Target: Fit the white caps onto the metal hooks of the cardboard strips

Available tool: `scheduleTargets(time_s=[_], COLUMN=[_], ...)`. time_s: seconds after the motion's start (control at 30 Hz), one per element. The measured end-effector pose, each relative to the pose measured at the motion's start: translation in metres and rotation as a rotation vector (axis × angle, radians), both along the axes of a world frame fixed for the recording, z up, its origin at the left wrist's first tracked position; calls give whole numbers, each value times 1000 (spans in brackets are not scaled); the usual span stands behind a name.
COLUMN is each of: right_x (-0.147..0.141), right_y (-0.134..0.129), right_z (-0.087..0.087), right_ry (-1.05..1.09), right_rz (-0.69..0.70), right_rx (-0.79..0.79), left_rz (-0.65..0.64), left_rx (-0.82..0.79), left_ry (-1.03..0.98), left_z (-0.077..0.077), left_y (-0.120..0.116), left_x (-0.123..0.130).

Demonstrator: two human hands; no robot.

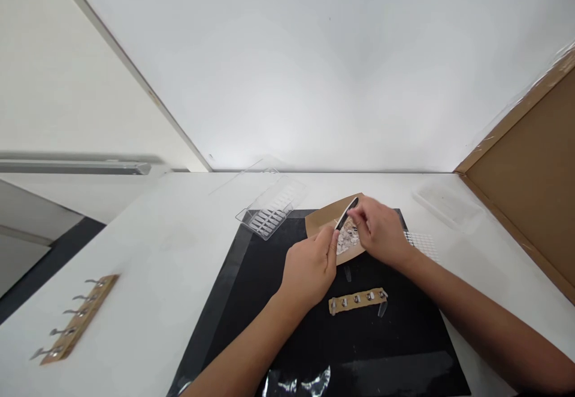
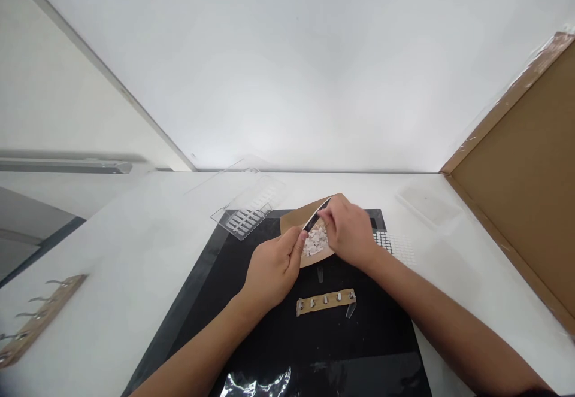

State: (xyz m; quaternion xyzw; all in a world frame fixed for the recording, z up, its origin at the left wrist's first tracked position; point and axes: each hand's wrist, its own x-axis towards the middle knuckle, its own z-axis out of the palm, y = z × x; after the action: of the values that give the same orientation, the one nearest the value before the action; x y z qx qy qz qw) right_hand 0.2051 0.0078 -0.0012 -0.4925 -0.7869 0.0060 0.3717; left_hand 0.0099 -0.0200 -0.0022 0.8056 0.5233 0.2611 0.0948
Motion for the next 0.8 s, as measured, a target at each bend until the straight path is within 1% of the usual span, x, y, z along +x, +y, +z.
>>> scheduleTargets(time_s=[0.07, 0.13, 0.2, 0.27, 0.4, 0.47, 0.6, 0.67, 0.8], right_x=[-2, -4, -5, -8, -15, -18, -14, -8, 1], right_y=[-2, -3, -4, -5, -10, -13, -15, -14, -7], right_z=[1, 2, 3, 3, 0, 0, 9, 14, 15], right_ry=[-55, -31, 7, 5, -74, -36, 63, 111, 146], right_rz=[92, 106, 69, 64, 149, 139, 198, 181, 52], right_rx=[-9, -2, 16, 40, 53, 47, -23, -50, -36], left_rz=[0, 2, 8, 16, 5, 1, 25, 33, 8], left_rx=[7, 13, 22, 29, 33, 35, 37, 30, 12], left_ry=[12, 17, 21, 26, 29, 30, 35, 35, 15], left_z=[-1, -1, 0, 0, 2, 4, 9, 9, 8], left_y=[1, 2, 3, 3, 2, 1, 0, 0, 1], left_x=[0, -1, -1, -1, -2, -3, -4, -4, -2])
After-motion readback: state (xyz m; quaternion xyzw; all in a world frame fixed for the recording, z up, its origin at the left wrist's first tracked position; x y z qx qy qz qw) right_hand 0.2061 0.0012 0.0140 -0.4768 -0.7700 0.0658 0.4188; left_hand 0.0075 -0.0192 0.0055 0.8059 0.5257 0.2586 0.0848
